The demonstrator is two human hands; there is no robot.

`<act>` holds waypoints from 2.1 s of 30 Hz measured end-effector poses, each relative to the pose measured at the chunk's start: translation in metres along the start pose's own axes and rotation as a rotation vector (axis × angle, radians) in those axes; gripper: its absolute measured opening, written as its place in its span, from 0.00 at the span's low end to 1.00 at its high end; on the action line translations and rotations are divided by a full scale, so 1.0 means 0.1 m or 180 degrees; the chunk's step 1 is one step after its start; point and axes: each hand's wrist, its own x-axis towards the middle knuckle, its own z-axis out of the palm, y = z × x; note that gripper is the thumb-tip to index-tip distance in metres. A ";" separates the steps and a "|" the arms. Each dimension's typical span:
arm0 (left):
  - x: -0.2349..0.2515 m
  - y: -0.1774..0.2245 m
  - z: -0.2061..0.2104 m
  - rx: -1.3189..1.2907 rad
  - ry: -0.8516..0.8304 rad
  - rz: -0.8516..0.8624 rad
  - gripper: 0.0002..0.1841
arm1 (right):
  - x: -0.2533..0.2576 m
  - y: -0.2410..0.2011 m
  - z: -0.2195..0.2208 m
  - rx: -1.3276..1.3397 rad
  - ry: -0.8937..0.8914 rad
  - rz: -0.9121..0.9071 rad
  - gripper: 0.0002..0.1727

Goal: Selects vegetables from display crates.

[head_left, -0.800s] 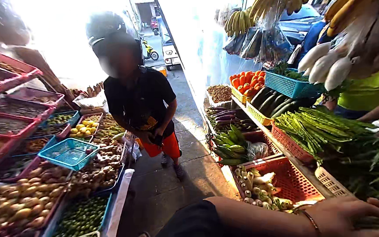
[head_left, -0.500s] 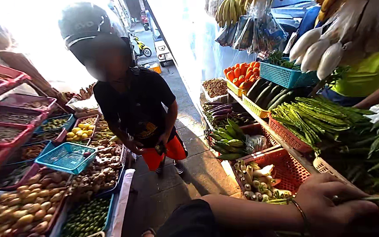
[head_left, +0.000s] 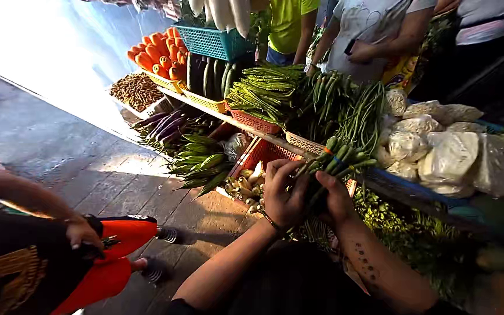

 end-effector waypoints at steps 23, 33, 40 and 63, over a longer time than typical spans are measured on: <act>0.25 0.20 0.01 0.0071 -0.0563 0.0773 0.04 | -0.46 0.30 -0.07 -0.0136 0.0167 0.0049 0.20; 0.18 -0.15 -0.09 -0.1634 -0.2494 -0.0815 0.56 | -0.40 -0.06 -0.32 0.0529 -0.0790 -0.0145 0.23; -0.30 -0.74 0.23 -0.3029 -0.3875 -0.1894 0.40 | 0.70 -1.42 -0.71 0.0439 -0.0081 -0.0270 0.20; 1.47 -1.45 2.43 -0.1584 -0.1984 -0.4698 0.20 | 2.73 -1.68 -2.72 -0.2830 0.0882 0.1011 0.44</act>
